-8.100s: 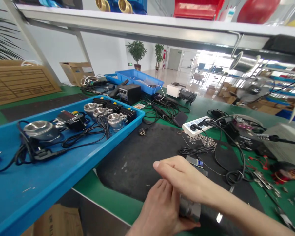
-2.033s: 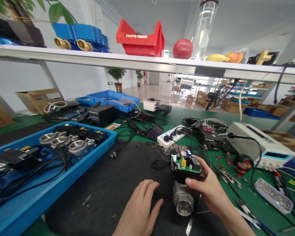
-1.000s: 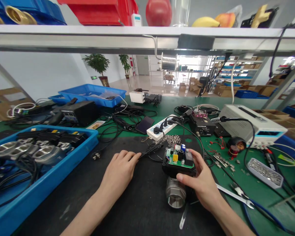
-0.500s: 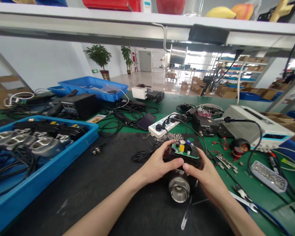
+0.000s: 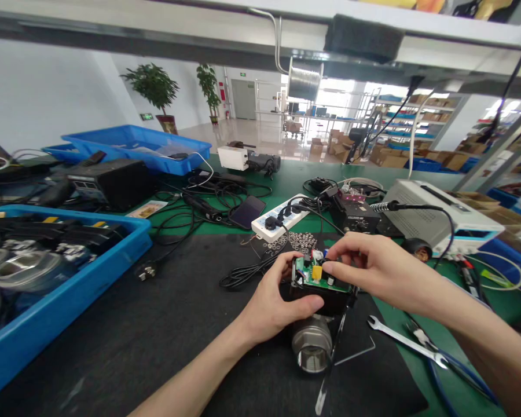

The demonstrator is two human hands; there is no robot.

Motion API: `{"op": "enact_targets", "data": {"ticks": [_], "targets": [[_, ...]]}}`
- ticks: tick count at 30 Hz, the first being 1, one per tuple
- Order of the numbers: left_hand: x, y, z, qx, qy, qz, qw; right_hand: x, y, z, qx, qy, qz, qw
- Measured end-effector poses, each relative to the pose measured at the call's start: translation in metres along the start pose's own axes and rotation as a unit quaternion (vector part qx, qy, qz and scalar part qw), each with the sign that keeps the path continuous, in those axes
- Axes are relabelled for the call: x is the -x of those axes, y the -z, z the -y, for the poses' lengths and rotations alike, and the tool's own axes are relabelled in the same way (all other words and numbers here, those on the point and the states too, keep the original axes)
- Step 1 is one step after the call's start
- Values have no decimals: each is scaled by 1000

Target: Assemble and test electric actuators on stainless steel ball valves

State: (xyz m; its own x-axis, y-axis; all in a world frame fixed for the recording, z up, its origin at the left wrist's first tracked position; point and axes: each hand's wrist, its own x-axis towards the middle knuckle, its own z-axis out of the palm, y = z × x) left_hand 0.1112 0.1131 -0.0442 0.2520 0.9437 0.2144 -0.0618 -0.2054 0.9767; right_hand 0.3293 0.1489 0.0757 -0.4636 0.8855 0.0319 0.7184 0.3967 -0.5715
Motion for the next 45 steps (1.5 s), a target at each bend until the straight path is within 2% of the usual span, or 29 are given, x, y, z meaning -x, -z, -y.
{"op": "enact_targets", "data": {"ticks": [6,10,15,26,38,45], "targets": [[8,0,-3,-42,-15,6,999,-1,9,20,115,-19,75,990],[12,-1,-8,-78,-29,11,996,5,10,38,213,-27,70,974],[18,1,-13,-145,-50,24,988,11,8,51,273,-36,84,958],[23,-2,-17,-193,-100,40,975,36,2,56,198,-67,125,970],[22,-2,-15,-190,-91,43,977,38,0,59,164,-81,137,974],[22,-2,-16,-188,-88,44,977,42,2,59,190,-72,123,971]]}}
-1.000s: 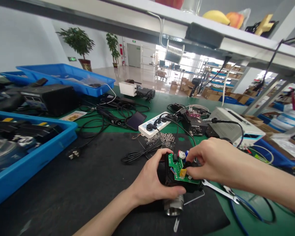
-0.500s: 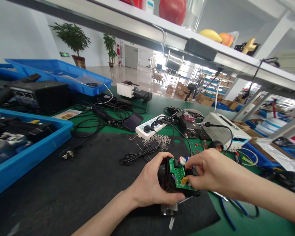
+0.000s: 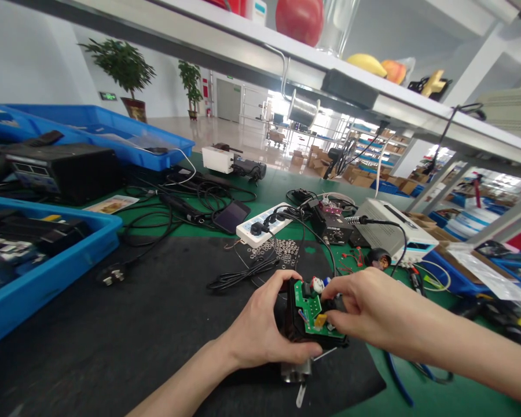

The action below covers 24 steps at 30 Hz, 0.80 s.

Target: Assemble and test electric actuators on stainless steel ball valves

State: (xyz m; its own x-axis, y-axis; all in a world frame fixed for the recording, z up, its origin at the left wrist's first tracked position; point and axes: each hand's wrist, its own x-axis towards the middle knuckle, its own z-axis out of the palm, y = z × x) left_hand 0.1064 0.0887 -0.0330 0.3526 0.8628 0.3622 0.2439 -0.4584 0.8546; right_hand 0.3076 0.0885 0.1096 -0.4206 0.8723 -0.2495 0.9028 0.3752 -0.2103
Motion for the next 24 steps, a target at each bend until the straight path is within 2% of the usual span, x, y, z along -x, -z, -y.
{"op": "enact_targets", "data": {"ticks": [7,10,14,20,24], "targets": [[0,0,-2,6,7,1,1000,1,8,-2,92,51,1,994],[1,0,-1,5,3,2,1000,1,9,-9,129,98,-2,987],[1,2,-2,4,4,3,1000,-1,8,-19,127,156,-3,980],[1,2,-5,9,0,5,1000,0,9,-18,60,128,16,990],[1,2,-2,6,-7,-2,1000,1,12,-14,67,127,27,989]]}}
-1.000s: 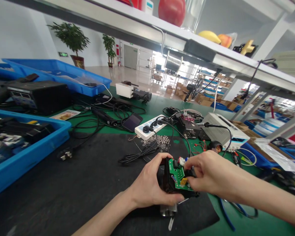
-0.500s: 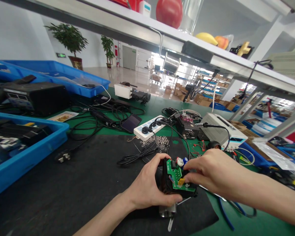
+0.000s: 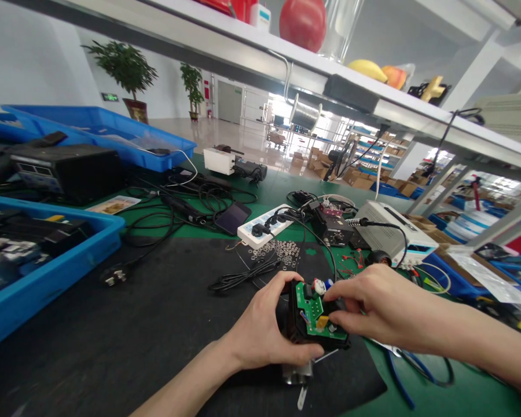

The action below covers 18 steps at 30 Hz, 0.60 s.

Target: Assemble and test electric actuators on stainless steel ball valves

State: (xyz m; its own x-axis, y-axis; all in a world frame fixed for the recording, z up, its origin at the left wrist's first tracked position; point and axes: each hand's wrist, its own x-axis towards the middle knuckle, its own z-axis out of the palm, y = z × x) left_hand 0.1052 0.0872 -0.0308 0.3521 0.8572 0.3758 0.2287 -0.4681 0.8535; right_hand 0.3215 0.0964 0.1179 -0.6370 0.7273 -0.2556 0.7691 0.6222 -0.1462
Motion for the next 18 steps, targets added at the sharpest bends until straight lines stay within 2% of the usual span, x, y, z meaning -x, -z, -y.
{"op": "enact_targets", "data": {"ticks": [5,12,18], "targets": [[-1,0,1,-1,1,3,1000,1,0,0,36,23,1,999],[-1,0,1,-11,1,2,1000,3,-3,0,70,22,-5,997],[-2,0,-1,-13,3,2,1000,-1,-3,8,56,-49,-9,997]]}}
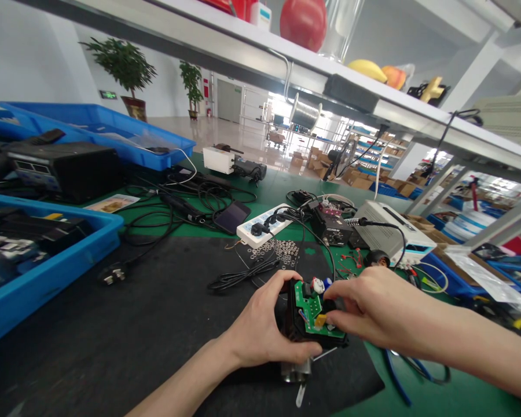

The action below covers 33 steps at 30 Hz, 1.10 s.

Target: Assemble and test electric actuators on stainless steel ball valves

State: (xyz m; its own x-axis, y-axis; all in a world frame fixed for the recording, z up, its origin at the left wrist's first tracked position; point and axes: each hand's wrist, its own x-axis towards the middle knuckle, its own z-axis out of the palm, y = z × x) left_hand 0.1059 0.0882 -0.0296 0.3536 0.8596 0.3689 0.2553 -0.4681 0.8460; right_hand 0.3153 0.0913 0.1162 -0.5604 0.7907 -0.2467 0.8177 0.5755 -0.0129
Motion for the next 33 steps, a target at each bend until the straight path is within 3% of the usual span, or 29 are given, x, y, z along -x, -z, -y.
{"op": "enact_targets", "data": {"ticks": [4,7,16,33], "targets": [[1,0,0,1,-4,2,1000,-7,3,8,-19,-38,-6,999],[0,2,1,0,-8,2,1000,-11,6,12,-49,-51,25,997],[0,5,1,11,-8,21,1000,-9,10,10,-106,-7,66,992],[-1,6,1,11,3,25,1000,-8,10,4,26,41,20,999]]}}
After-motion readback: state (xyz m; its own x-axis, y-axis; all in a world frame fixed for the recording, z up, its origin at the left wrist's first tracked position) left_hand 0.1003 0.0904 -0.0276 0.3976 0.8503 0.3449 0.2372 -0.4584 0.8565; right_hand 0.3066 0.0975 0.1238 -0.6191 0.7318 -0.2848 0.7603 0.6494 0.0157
